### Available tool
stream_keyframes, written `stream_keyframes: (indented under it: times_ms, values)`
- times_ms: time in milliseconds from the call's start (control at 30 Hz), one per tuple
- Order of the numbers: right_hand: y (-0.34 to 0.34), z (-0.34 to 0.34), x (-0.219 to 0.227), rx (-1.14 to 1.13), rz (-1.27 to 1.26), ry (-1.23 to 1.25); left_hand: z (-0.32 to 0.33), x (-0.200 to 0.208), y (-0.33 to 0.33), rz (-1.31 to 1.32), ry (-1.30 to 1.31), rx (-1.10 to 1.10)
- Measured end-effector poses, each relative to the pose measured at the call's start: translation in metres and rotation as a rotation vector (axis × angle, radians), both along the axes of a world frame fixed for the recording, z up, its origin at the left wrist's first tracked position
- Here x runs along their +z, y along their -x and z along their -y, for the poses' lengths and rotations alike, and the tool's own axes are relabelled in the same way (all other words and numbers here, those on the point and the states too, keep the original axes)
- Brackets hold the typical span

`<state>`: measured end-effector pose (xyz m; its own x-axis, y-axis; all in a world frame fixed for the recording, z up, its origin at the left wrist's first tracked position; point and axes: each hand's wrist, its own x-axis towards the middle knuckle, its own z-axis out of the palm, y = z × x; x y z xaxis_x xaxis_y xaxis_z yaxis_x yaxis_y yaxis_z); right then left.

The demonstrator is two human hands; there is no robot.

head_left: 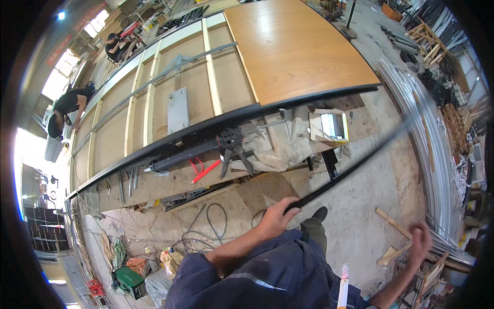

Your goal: The person applies sealant to a metal frame using a caulking gun, then retrieves a large wooden panel from bubble wrap and places it onto the frame. The person adjusts the panel and secures it with a clamp.

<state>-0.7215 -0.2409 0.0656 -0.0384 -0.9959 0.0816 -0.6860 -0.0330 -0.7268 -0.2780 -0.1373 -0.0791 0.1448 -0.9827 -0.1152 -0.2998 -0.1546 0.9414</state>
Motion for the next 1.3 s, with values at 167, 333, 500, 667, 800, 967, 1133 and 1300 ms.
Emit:
stream_keyframes:
  times_ms: [167, 333, 500, 667, 800, 967, 1133, 1300]
  values:
    - [-0.097, 0.026, -0.106, 0.184, 0.249, -0.25, 0.009, 0.029, -0.048, -0.259, 0.151, 0.403]
    - [-0.152, 0.055, -0.142, 0.219, 0.37, -0.361, 0.038, 0.027, -0.1, -0.143, 0.193, 0.61]
    - [-0.179, 0.122, -0.163, 0.28, 0.391, -0.369, 0.079, 0.049, -0.134, -0.171, 0.164, 0.713]
    - [-0.226, 0.201, -0.156, 0.331, 0.484, -0.374, 0.13, 0.046, -0.155, -0.025, 0.18, 0.723]
    - [-0.256, 0.261, -0.157, 0.421, 0.451, -0.318, 0.178, 0.049, -0.173, -0.063, 0.125, 0.744]
    - [-0.299, 0.287, -0.137, 0.419, 0.597, -0.317, 0.218, 0.039, -0.211, 0.036, 0.046, 0.748]
    - [-0.321, 0.285, -0.141, 0.373, 0.565, -0.329, 0.255, 0.026, -0.248, 0.071, 0.049, 0.72]
    - [-0.315, 0.272, -0.147, 0.301, 0.494, -0.315, 0.28, 0.024, -0.264, -0.057, -0.003, 0.679]
